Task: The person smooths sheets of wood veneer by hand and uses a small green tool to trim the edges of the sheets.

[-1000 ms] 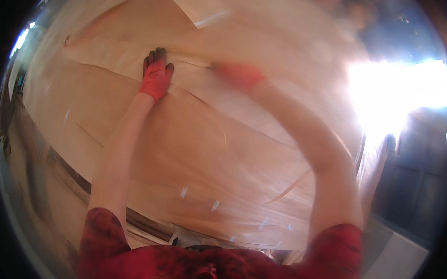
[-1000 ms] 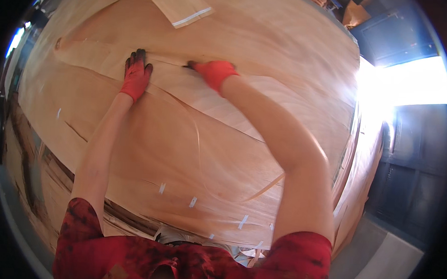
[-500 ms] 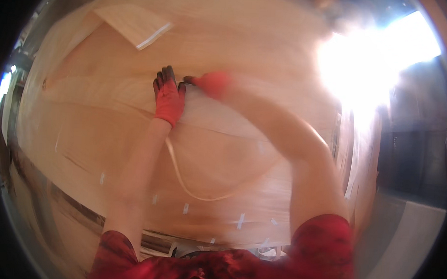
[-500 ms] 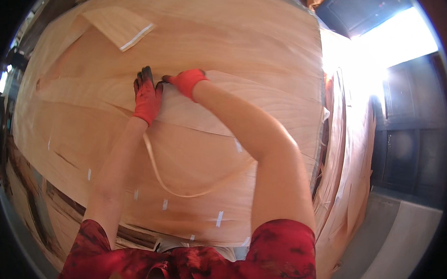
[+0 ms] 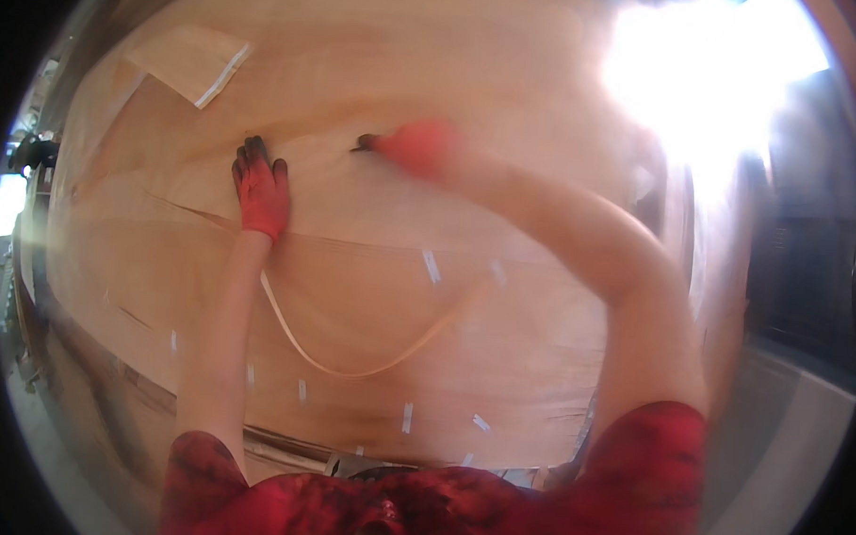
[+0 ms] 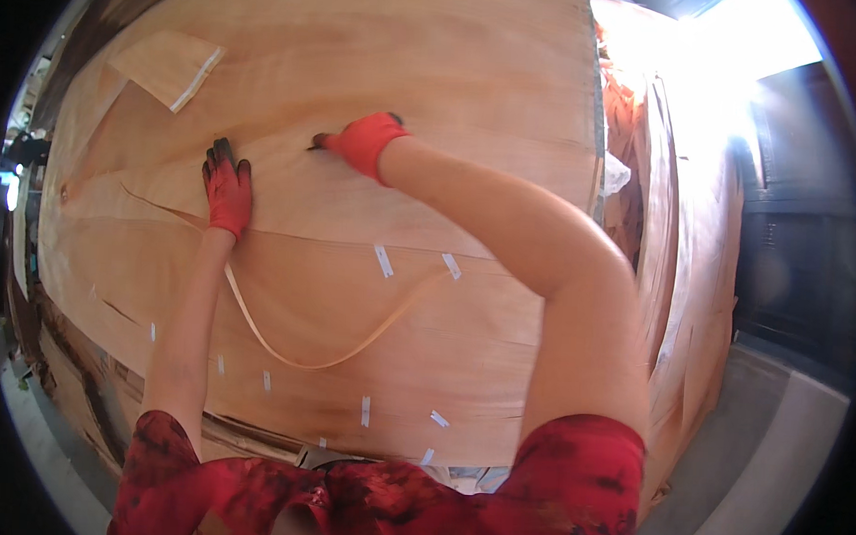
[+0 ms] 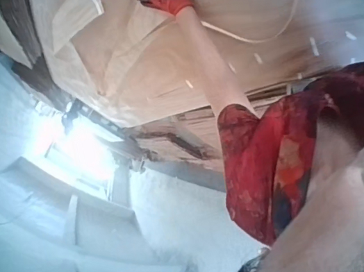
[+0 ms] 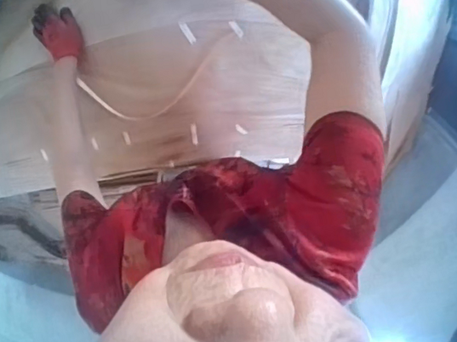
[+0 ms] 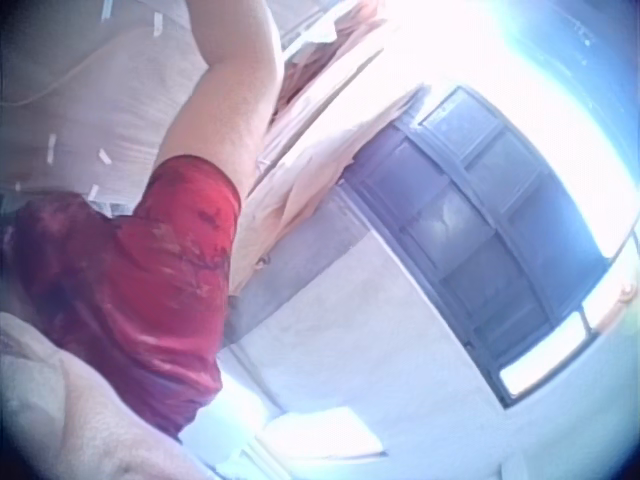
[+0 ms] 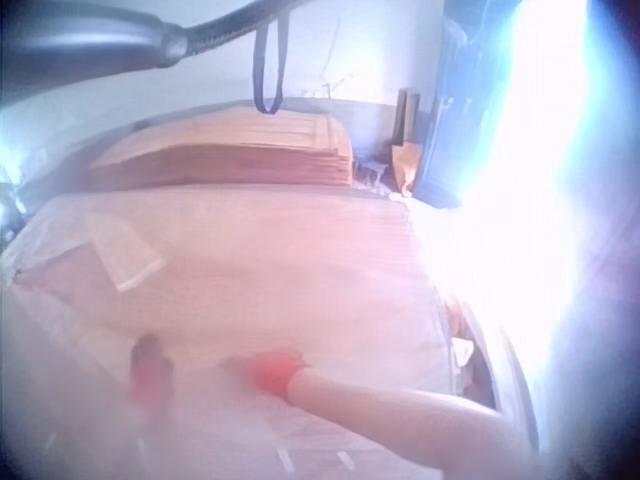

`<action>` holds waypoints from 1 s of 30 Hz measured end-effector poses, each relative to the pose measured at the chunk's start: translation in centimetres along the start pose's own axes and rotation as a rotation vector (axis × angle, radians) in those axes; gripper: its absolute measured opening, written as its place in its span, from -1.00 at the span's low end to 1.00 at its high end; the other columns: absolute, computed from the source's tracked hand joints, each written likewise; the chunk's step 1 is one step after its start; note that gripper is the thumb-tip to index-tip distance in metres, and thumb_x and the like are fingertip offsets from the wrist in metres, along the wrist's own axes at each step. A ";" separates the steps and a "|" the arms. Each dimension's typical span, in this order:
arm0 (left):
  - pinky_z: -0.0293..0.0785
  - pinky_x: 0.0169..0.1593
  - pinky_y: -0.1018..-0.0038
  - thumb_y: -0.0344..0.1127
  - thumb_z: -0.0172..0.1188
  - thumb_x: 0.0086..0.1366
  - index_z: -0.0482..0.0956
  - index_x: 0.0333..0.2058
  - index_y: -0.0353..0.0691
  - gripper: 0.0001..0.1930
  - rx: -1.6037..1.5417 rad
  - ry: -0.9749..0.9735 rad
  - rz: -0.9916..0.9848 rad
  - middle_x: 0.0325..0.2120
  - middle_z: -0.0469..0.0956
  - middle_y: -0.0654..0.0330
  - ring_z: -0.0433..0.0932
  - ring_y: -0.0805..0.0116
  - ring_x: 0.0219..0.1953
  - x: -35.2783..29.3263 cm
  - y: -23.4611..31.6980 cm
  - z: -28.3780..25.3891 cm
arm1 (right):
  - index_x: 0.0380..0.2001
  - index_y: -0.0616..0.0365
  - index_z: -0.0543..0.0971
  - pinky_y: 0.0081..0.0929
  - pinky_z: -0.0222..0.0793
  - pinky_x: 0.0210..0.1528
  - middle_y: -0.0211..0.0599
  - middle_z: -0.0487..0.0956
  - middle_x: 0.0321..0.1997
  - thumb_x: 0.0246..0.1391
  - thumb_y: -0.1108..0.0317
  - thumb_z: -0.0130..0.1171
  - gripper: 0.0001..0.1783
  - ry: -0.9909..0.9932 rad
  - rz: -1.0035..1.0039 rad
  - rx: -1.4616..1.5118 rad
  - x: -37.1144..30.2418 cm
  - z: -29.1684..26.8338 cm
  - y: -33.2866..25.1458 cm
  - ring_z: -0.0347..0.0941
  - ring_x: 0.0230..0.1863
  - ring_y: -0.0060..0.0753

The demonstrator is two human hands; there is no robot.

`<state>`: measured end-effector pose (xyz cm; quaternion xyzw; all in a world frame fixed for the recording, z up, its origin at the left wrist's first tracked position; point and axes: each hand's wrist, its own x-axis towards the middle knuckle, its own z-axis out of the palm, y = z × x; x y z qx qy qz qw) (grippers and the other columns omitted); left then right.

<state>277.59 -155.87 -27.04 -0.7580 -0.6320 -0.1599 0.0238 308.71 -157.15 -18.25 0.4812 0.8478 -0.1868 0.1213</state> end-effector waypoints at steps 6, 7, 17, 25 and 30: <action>-0.17 0.47 0.13 -0.18 -0.05 0.42 0.13 0.33 -0.40 -0.39 0.080 0.029 0.022 0.35 0.16 -0.17 0.04 -0.12 0.42 0.6 -0.1 1.5 | 0.39 -0.48 0.20 -0.24 0.51 -0.23 -0.24 0.59 -0.18 0.26 0.49 -0.18 -0.30 0.022 0.085 0.216 -6.2 4.8 8.3 0.61 -0.21 -0.13; -0.17 0.47 0.13 -0.18 -0.05 0.42 0.13 0.33 -0.40 -0.39 0.069 0.026 0.023 0.35 0.16 -0.16 0.05 -0.12 0.42 0.4 0.2 1.7 | 0.39 -0.47 0.20 -0.25 0.51 -0.23 -0.23 0.59 -0.17 0.25 0.52 -0.18 -0.29 0.034 0.062 0.194 -7.3 5.3 9.2 0.61 -0.20 -0.13; -0.20 0.48 0.13 -0.16 -0.05 0.43 0.14 0.33 -0.36 -0.40 0.027 -0.011 0.014 0.36 0.14 -0.14 0.02 -0.11 0.43 -0.7 1.4 2.1 | 0.39 -0.49 0.18 -0.30 0.53 -0.17 -0.22 0.55 -0.14 0.21 0.59 -0.16 -0.23 0.020 0.125 0.207 -12.3 9.1 13.9 0.58 -0.13 -0.14; -0.18 0.47 0.13 -0.17 -0.04 0.42 0.19 0.31 -0.35 -0.42 0.064 0.024 0.036 0.35 0.17 -0.13 0.03 -0.10 0.43 -0.5 0.3 1.7 | 0.38 -0.52 0.18 -0.35 0.51 -0.14 -0.26 0.53 -0.19 0.19 0.61 -0.15 -0.20 -0.022 0.180 0.206 -17.5 6.6 15.8 0.56 -0.18 -0.18; -0.17 0.47 0.14 -0.19 -0.04 0.42 0.20 0.31 -0.33 -0.44 0.043 0.015 0.026 0.35 0.18 -0.12 0.04 -0.09 0.42 -0.3 0.7 1.5 | 0.39 -0.52 0.18 -0.37 0.51 -0.15 -0.28 0.54 -0.19 0.17 0.62 -0.12 -0.18 -0.067 0.187 0.048 -18.3 5.1 15.6 0.56 -0.18 -0.19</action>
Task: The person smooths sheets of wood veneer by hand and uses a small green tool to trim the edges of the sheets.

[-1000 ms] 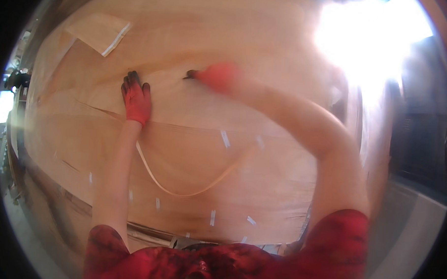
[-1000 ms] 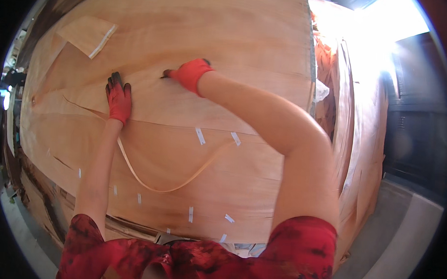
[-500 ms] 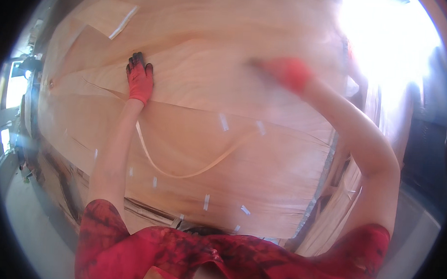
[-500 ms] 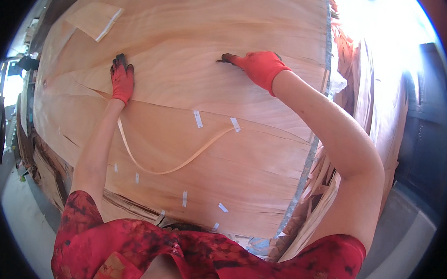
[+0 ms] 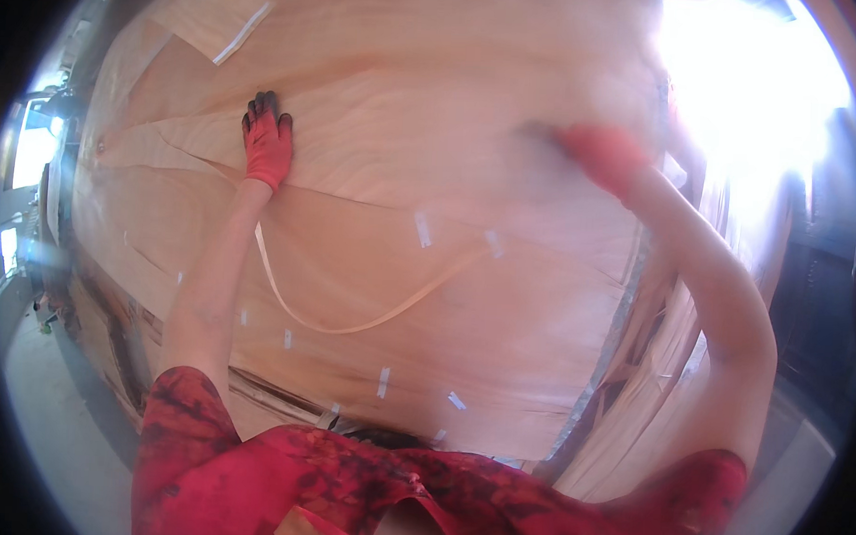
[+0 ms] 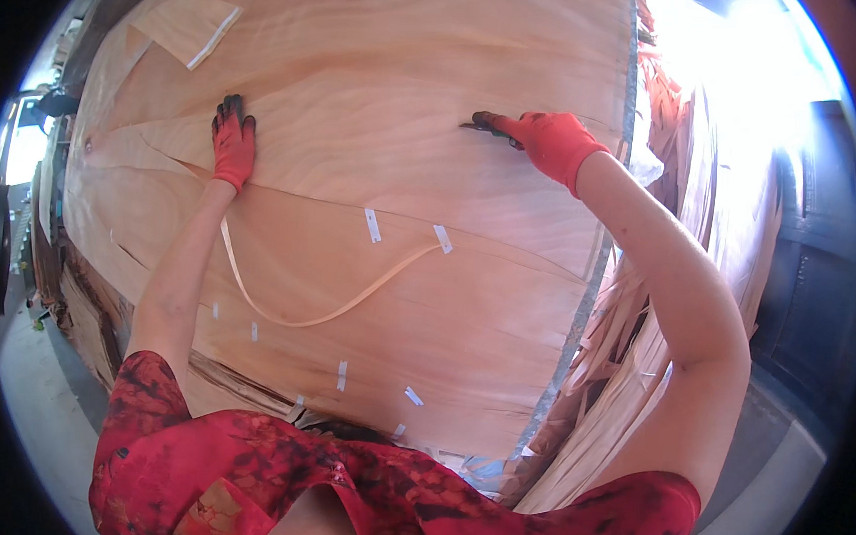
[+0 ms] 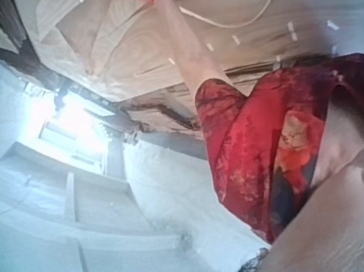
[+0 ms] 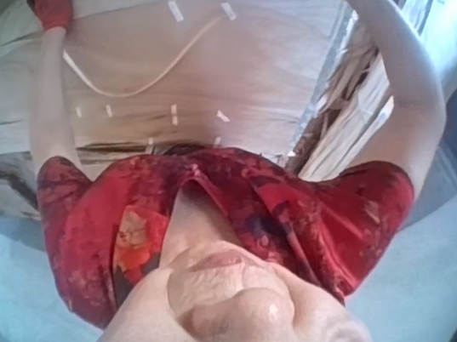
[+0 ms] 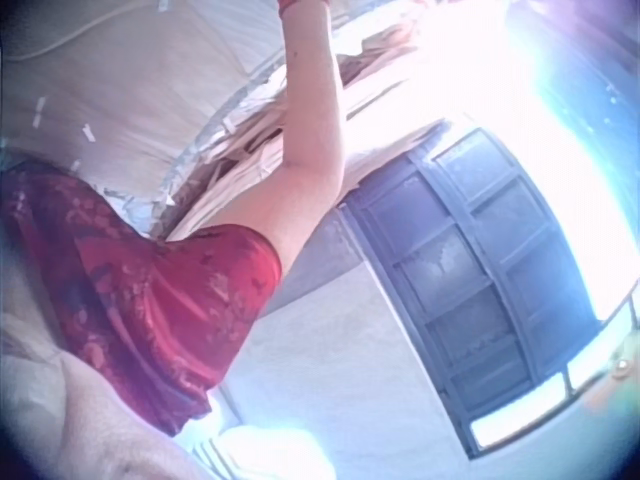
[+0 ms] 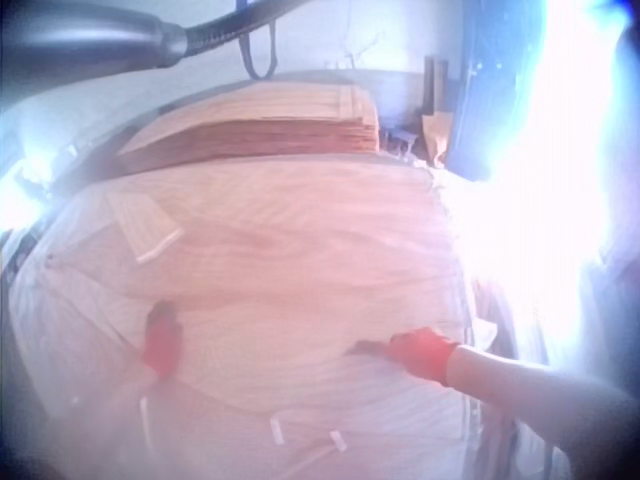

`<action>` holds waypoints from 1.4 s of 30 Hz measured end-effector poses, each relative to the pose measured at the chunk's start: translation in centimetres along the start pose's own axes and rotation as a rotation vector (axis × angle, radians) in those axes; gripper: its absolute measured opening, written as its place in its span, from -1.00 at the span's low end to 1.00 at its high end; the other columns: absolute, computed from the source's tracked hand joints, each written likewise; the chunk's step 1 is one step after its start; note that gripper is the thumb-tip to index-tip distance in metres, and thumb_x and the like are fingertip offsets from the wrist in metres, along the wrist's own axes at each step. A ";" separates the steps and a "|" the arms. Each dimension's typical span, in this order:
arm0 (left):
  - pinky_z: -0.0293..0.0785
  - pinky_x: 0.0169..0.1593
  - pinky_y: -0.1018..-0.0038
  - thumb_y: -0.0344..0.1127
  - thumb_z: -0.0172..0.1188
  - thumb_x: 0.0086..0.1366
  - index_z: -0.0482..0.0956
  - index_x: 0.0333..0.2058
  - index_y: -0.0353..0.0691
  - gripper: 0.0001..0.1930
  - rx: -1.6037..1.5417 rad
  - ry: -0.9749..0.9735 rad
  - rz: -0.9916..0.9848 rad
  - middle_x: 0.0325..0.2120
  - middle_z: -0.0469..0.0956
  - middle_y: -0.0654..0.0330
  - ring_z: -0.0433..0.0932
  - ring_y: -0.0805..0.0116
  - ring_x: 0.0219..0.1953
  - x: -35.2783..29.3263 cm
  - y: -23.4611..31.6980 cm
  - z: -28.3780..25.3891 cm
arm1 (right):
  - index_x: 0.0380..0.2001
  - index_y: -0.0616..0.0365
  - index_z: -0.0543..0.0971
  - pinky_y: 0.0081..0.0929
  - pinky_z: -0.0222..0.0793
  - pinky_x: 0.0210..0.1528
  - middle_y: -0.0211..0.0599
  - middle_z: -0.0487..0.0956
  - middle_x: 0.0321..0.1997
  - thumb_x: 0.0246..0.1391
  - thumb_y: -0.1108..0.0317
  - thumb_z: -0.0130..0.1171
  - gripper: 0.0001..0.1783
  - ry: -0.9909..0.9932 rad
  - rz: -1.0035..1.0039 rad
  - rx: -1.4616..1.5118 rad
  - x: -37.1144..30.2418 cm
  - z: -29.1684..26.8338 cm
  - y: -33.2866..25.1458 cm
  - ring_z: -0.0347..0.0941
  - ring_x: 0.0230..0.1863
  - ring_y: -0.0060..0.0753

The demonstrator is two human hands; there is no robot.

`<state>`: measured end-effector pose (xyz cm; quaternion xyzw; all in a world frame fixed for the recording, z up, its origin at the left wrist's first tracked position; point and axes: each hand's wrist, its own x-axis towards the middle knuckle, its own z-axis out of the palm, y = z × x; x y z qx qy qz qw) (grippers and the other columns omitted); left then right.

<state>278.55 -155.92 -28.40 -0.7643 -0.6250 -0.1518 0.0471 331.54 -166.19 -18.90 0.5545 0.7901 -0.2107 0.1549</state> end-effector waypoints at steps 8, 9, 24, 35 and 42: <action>-0.16 0.46 0.10 -0.21 -0.06 0.43 0.22 0.32 -0.22 -0.47 0.033 0.009 0.035 0.36 0.16 -0.07 0.06 -0.09 0.41 0.3 1.0 0.1 | 0.33 -0.32 0.30 -0.20 0.44 0.00 -0.25 0.59 -0.05 0.13 0.26 0.23 -0.31 0.607 0.103 0.270 -2.4 3.1 4.1 0.48 0.02 -0.10; -0.16 0.46 0.10 -0.21 -0.06 0.43 0.22 0.32 -0.21 -0.47 0.033 0.022 0.047 0.36 0.16 -0.07 0.06 -0.09 0.41 0.4 1.0 0.2 | 0.20 -0.18 0.43 -0.19 0.43 0.03 -0.33 0.60 -0.02 0.08 0.23 0.28 -0.43 0.573 0.188 0.325 -2.4 3.4 4.8 0.43 0.08 -0.12; -0.17 0.46 0.12 -0.18 -0.05 0.43 0.20 0.34 -0.16 -0.46 0.029 0.001 0.012 0.37 0.15 -0.06 0.05 -0.09 0.42 -0.6 0.2 0.2 | -0.13 -0.10 0.48 -0.17 0.46 -0.07 -0.45 0.61 -0.13 -0.04 0.47 0.22 -0.64 0.721 0.236 0.132 0.2 4.1 0.0 0.43 0.01 -0.07; -0.17 0.46 0.11 -0.15 -0.08 0.44 0.20 0.33 -0.15 -0.46 0.032 0.003 0.004 0.37 0.14 -0.06 0.04 -0.07 0.42 -1.1 0.3 -0.1 | -0.11 -0.11 0.48 -0.19 0.47 -0.07 -0.43 0.58 -0.16 -0.11 0.51 0.24 -0.57 0.709 0.266 0.118 -0.7 4.1 -1.0 0.44 -0.05 -0.10; -0.16 0.46 0.10 -0.15 -0.10 0.45 0.19 0.34 -0.16 -0.46 0.055 0.006 0.009 0.38 0.13 -0.07 0.04 -0.09 0.42 -1.1 -0.1 -0.1 | -0.09 -0.10 0.50 -0.19 0.47 -0.08 -0.39 0.57 -0.14 -0.08 0.48 0.25 -0.57 0.891 0.188 0.015 -2.2 4.0 -2.0 0.44 -0.05 -0.12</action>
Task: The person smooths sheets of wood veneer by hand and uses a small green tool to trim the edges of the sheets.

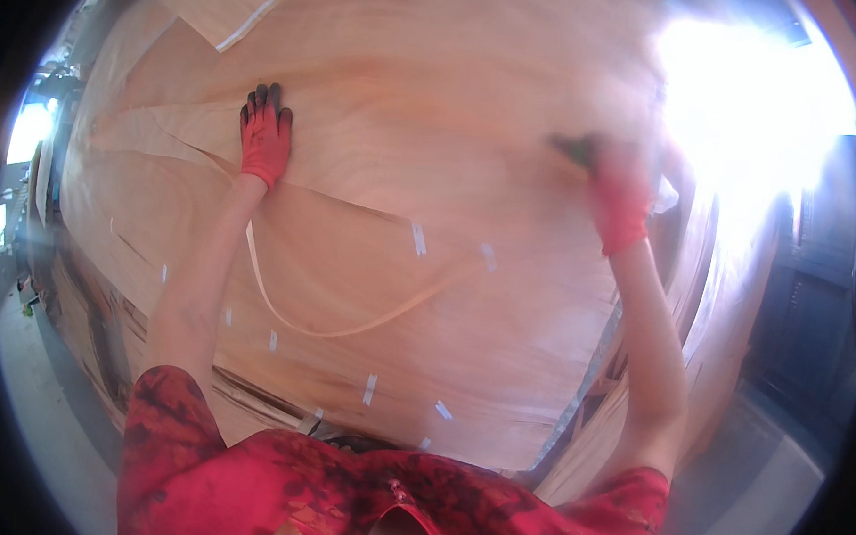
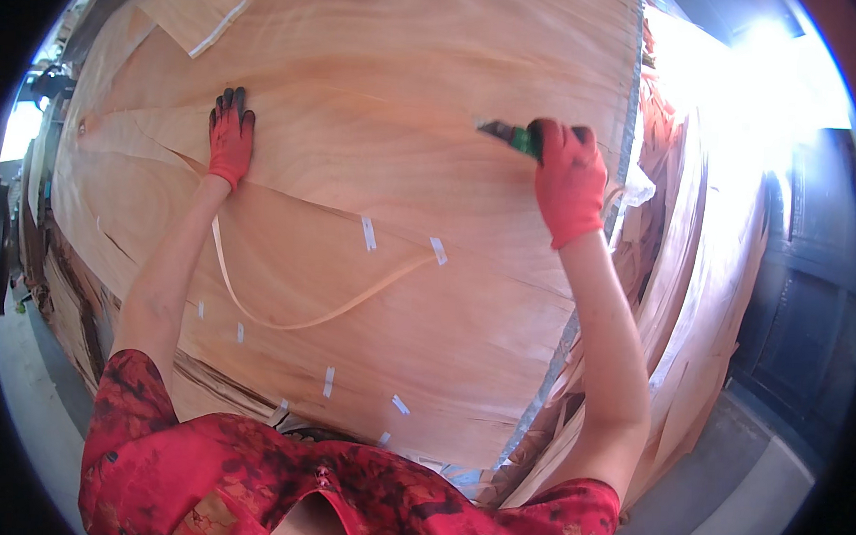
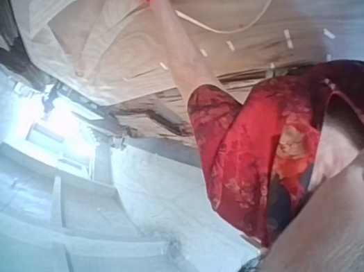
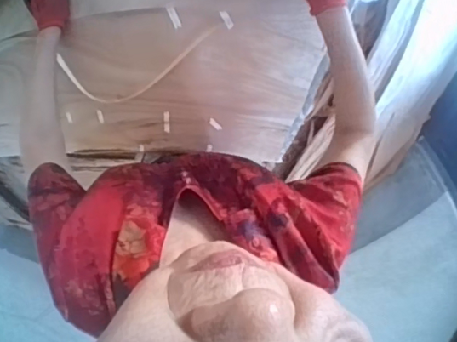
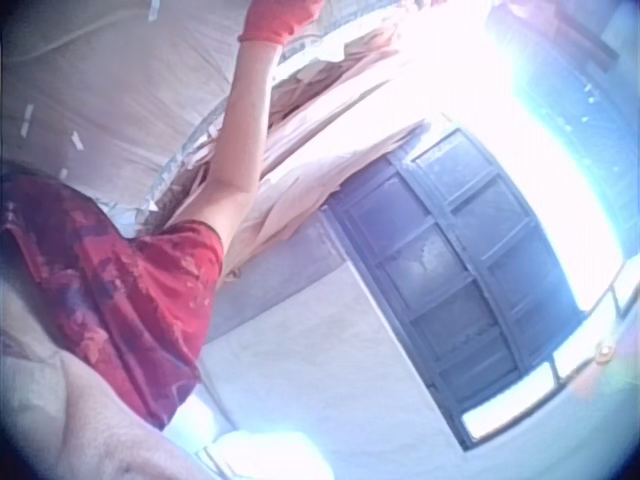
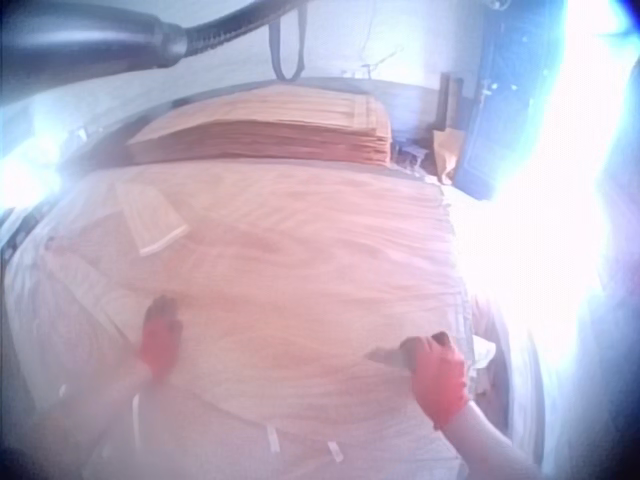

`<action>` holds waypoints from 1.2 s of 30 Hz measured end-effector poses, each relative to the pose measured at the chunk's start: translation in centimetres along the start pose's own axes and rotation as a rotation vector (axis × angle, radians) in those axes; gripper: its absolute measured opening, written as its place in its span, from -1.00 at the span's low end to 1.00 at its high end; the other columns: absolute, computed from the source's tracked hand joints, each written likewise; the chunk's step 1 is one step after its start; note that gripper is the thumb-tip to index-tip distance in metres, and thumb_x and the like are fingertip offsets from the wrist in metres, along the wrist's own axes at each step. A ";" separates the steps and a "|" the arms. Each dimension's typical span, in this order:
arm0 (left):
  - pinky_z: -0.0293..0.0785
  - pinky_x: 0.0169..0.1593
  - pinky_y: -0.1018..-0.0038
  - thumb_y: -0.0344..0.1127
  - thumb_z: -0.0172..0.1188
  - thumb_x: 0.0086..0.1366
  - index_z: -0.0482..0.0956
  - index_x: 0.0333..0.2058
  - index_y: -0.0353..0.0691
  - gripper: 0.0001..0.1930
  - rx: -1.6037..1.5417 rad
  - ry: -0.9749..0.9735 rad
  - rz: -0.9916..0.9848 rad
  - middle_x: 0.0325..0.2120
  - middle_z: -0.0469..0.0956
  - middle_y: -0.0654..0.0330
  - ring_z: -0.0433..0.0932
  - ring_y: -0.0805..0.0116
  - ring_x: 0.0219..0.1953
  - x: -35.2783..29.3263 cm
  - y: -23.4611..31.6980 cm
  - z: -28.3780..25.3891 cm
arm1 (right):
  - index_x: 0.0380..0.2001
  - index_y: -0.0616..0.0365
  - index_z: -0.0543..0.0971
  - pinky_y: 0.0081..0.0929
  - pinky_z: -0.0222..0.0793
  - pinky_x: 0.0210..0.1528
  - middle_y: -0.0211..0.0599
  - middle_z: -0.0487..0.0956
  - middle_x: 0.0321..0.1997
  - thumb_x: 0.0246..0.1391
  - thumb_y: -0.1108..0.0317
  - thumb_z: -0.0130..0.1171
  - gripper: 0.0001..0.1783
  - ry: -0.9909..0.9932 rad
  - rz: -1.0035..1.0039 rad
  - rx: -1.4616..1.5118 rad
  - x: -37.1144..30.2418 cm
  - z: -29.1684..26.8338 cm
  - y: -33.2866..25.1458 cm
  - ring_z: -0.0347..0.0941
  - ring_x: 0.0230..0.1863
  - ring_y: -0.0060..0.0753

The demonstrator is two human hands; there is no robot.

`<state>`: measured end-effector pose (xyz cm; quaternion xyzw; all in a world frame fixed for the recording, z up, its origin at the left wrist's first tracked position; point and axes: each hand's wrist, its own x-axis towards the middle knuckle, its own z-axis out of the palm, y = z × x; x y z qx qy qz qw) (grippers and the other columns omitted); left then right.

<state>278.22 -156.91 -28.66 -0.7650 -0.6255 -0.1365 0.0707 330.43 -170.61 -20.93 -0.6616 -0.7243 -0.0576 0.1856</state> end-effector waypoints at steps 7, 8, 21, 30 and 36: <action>-0.17 0.46 0.10 -0.14 -0.11 0.45 0.18 0.35 -0.16 -0.46 -0.018 0.004 0.004 0.37 0.13 -0.09 0.04 -0.10 0.42 -0.1 -0.5 0.1 | 0.22 -0.25 0.41 -0.12 0.46 -0.09 -0.22 0.60 -0.08 0.18 0.32 0.18 -0.47 -0.308 0.036 0.469 1.9 -0.1 0.7 0.54 -0.10 0.03; -0.17 0.46 0.10 -0.13 -0.11 0.45 0.17 0.35 -0.16 -0.45 -0.015 0.006 0.007 0.37 0.13 -0.08 0.04 -0.10 0.42 0.0 -0.6 0.1 | 0.25 -0.30 0.38 -0.12 0.46 -0.10 -0.21 0.60 -0.09 0.20 0.29 0.15 -0.46 -0.394 -0.013 0.427 1.6 -0.1 0.4 0.55 -0.12 0.04; -0.18 0.46 0.12 -0.11 -0.12 0.46 0.16 0.36 -0.17 -0.44 -0.017 -0.004 0.007 0.38 0.12 -0.10 0.03 -0.11 0.42 -0.1 -0.4 0.2 | 0.27 -0.46 0.39 -0.19 0.45 -0.10 -0.20 0.60 -0.25 0.29 0.26 0.03 -0.50 -0.654 -0.149 0.206 2.2 2.0 -0.1 0.53 -0.16 -0.04; -0.17 0.46 0.11 -0.11 -0.12 0.46 0.17 0.36 -0.16 -0.44 -0.004 -0.001 0.004 0.38 0.12 -0.09 0.04 -0.10 0.42 0.0 -0.6 0.6 | 0.27 -0.46 0.40 -0.17 0.45 -0.10 -0.20 0.60 -0.22 0.29 0.26 0.03 -0.50 -0.694 -0.160 0.194 2.8 1.8 -0.2 0.54 -0.13 -0.02; -0.18 0.46 0.12 -0.12 -0.11 0.46 0.17 0.36 -0.16 -0.45 -0.009 0.006 0.003 0.38 0.12 -0.09 0.03 -0.10 0.43 -0.2 -0.8 0.7 | 0.28 -0.47 0.38 -0.17 0.45 -0.08 -0.19 0.60 -0.20 0.30 0.26 0.03 -0.49 -0.712 -0.139 0.216 2.8 1.7 -0.4 0.54 -0.13 -0.02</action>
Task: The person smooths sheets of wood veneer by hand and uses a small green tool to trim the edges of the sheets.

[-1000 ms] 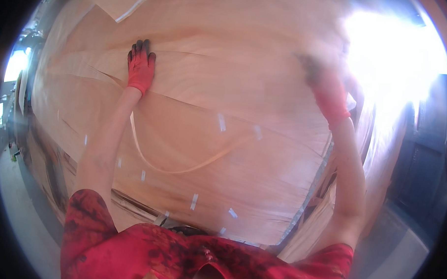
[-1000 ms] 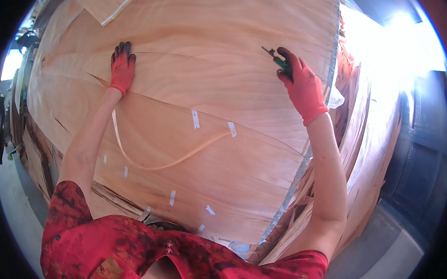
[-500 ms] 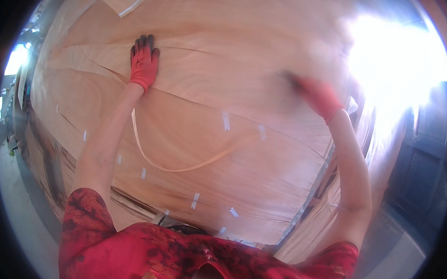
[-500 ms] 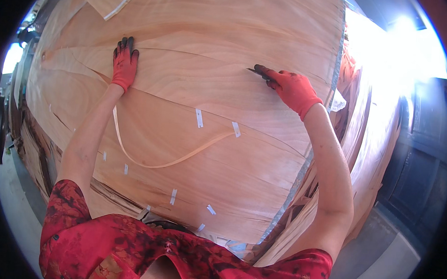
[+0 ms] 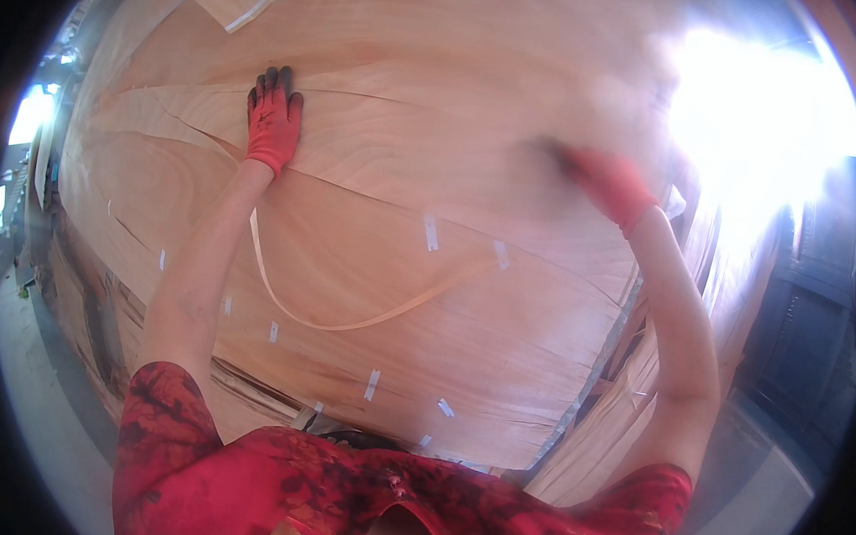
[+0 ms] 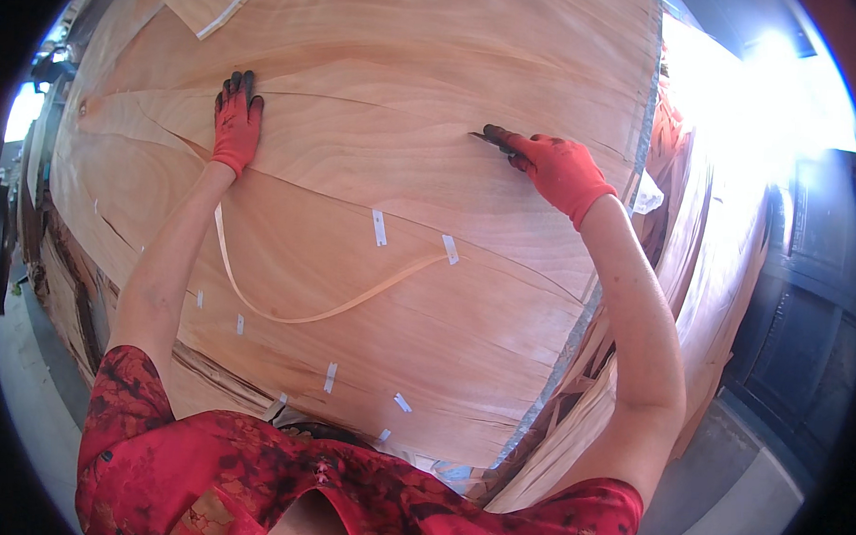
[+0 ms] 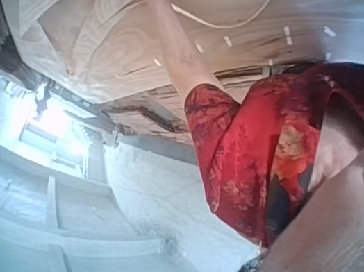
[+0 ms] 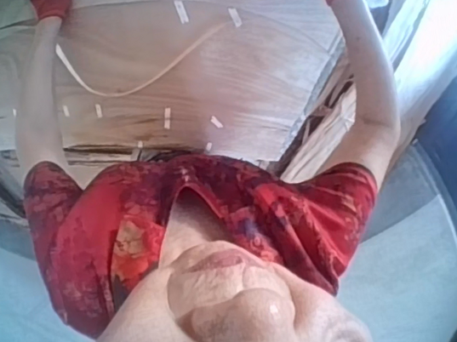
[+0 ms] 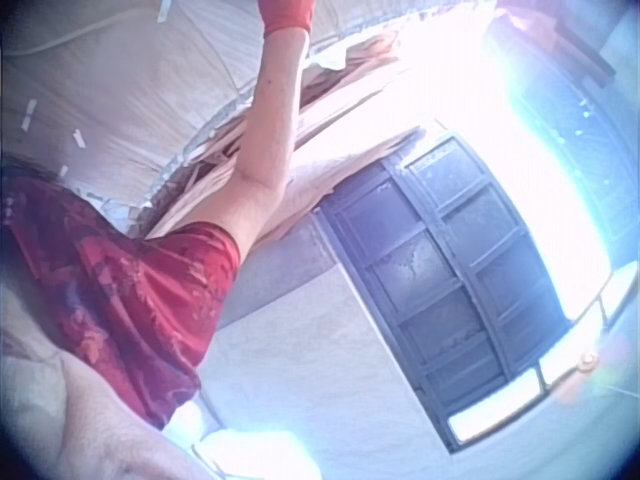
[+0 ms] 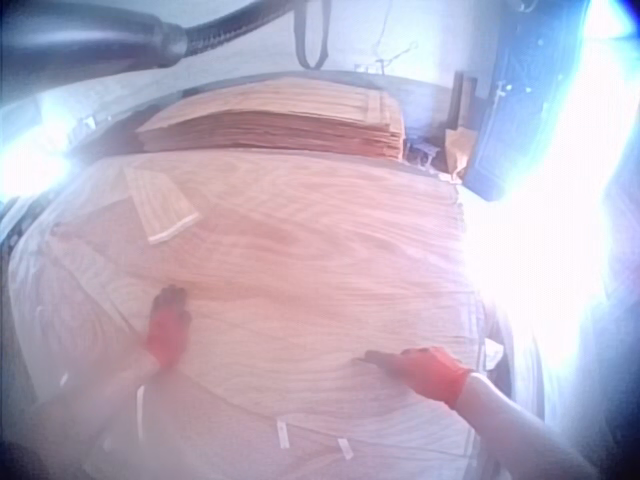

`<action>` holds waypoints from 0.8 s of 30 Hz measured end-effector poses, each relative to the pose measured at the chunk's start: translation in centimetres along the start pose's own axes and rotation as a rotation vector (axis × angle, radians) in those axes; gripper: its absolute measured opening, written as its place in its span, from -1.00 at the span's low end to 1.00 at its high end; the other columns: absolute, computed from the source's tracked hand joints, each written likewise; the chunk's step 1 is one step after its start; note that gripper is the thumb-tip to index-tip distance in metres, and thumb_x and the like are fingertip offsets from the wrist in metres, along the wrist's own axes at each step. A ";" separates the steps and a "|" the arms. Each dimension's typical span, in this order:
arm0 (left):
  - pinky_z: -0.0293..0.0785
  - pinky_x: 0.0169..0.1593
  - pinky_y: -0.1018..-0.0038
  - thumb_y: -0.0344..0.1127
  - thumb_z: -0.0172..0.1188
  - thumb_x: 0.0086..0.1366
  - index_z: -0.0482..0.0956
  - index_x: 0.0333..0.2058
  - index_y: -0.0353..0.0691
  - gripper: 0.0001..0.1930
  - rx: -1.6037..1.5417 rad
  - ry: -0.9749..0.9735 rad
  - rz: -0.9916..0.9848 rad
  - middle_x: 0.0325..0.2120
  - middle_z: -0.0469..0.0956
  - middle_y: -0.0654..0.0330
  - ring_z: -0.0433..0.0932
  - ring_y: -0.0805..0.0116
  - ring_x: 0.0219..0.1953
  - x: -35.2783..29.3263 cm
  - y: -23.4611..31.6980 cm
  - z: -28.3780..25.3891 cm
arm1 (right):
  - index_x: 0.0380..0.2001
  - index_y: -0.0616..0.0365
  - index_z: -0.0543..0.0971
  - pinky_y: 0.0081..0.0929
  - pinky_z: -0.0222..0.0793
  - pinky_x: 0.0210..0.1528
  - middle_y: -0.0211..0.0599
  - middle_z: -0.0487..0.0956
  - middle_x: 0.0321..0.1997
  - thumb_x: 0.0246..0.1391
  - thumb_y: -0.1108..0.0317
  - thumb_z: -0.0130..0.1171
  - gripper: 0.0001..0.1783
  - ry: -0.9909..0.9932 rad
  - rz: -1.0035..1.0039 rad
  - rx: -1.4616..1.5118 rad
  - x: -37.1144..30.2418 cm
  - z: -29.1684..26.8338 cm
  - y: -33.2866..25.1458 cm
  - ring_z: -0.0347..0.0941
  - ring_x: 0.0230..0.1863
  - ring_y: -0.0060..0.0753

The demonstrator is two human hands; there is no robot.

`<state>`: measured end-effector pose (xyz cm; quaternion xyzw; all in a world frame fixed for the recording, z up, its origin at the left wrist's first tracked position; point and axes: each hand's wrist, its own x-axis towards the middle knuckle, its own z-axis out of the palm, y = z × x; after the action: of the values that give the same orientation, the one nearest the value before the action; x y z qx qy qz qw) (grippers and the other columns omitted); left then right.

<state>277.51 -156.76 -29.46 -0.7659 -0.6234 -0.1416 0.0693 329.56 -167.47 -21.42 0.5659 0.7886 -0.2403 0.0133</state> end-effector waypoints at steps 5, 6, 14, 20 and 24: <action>-0.17 0.46 0.11 -0.13 -0.11 0.45 0.18 0.35 -0.17 -0.45 -0.012 0.011 0.015 0.37 0.14 -0.09 0.04 -0.10 0.42 0.1 0.1 -0.1 | 0.28 -0.49 0.37 -0.17 0.45 -0.09 -0.19 0.59 -0.20 0.30 0.26 0.02 -0.49 0.001 -0.025 -0.010 0.1 0.1 0.7 0.53 -0.14 -0.02; -0.17 0.45 0.11 -0.13 -0.11 0.45 0.18 0.35 -0.18 -0.45 -0.017 0.016 0.022 0.36 0.14 -0.09 0.05 -0.10 0.41 0.2 0.2 -0.1 | 0.28 -0.50 0.37 -0.17 0.46 -0.09 -0.19 0.59 -0.20 0.30 0.26 0.02 -0.49 -0.001 -0.022 -0.011 0.2 0.0 0.8 0.53 -0.14 -0.02; -0.15 0.45 0.10 -0.14 -0.10 0.44 0.20 0.33 -0.18 -0.46 -0.016 0.002 0.016 0.35 0.16 -0.08 0.06 -0.10 0.40 0.2 0.8 -0.1 | 0.28 -0.50 0.37 -0.17 0.46 -0.09 -0.19 0.59 -0.20 0.31 0.26 0.00 -0.49 -0.022 0.004 -0.003 0.0 0.0 0.7 0.54 -0.14 -0.02; -0.13 0.44 0.10 -0.15 -0.09 0.43 0.22 0.32 -0.16 -0.47 -0.015 0.010 0.036 0.35 0.16 -0.06 0.07 -0.08 0.40 0.5 0.8 0.3 | 0.31 -0.52 0.32 -0.21 0.49 -0.12 -0.20 0.59 -0.19 0.30 0.31 -0.01 -0.44 -0.040 0.019 -0.075 -0.6 -0.3 0.5 0.56 -0.14 -0.08; -0.13 0.44 0.10 -0.16 -0.08 0.42 0.23 0.32 -0.15 -0.47 0.022 0.016 0.028 0.36 0.16 -0.05 0.08 -0.07 0.40 0.0 -0.4 0.2 | 0.33 -0.51 0.28 -0.24 0.50 -0.13 -0.22 0.59 -0.20 0.29 0.35 0.00 -0.40 -0.122 0.000 -0.189 -1.1 -2.0 2.4 0.57 -0.15 -0.12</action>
<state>277.11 -156.57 -29.69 -0.7725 -0.6136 -0.1399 0.0847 332.64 -167.03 -20.19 0.5464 0.8055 -0.1988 0.1148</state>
